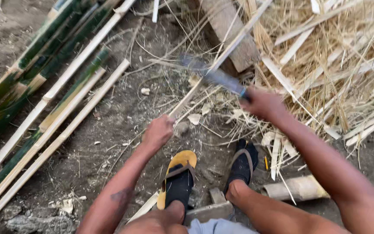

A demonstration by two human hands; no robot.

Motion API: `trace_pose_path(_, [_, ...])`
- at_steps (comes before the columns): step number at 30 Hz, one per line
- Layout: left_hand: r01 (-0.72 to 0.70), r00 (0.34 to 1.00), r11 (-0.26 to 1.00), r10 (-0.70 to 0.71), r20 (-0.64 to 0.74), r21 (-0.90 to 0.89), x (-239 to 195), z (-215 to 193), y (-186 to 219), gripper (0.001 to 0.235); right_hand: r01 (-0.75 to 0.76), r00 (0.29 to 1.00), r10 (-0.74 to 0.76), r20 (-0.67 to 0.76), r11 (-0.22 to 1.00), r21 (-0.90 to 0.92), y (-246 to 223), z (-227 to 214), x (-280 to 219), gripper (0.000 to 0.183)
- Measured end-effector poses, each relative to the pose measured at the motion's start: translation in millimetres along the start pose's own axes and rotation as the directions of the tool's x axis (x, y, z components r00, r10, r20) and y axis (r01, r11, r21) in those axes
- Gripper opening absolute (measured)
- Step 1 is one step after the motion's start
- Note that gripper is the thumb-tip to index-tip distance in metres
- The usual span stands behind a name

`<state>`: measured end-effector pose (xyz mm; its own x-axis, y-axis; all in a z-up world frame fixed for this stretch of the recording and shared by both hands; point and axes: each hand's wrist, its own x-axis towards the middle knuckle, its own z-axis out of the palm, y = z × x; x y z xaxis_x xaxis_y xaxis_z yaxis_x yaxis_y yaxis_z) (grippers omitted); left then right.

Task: The person uses a machete to shave thin strips from bamboo poles, repeatedly drawing the blade along the pole to remove the outer layer. The person holds the pole with one hand and the machete with the other, working over a wooden block on the ground.

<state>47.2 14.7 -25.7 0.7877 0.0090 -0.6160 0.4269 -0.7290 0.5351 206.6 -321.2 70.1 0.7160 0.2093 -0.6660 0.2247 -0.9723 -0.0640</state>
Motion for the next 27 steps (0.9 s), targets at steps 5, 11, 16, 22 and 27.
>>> trace_pose_path(5, [0.034, 0.993, 0.999, -0.031, -0.116, 0.025, -55, -19, -21, 0.035, -0.065, 0.982, 0.09, -0.164, 0.986, 0.152, 4, -13, 5, 0.054])
trace_pose_path(11, [0.074, 0.995, 0.996, -0.078, -0.069, -0.052, -52, -15, -47, 0.031, 0.13, 0.983, -0.117, 0.143, 0.987, -0.089, -25, 24, 4, 0.049])
trace_pose_path(16, [0.195, 0.98, 0.98, -0.192, 0.056, -0.043, -55, -5, -99, 0.046, -0.187, 0.957, 0.194, -0.216, 0.981, 0.049, 65, -22, 47, 0.06])
trace_pose_path(22, [0.2, 0.927, 0.678, 0.102, 0.36, -0.708, 70, -20, -50, 0.054, -0.079, 0.902, 0.157, -0.403, 0.976, 0.204, 49, 33, 43, 0.057])
trace_pose_path(27, [0.085, 0.904, 0.657, 0.265, 0.335, -0.749, 176, -9, 58, 0.033, -0.15, 0.959, 0.229, -0.164, 0.91, 0.388, 15, 44, 9, 0.055])
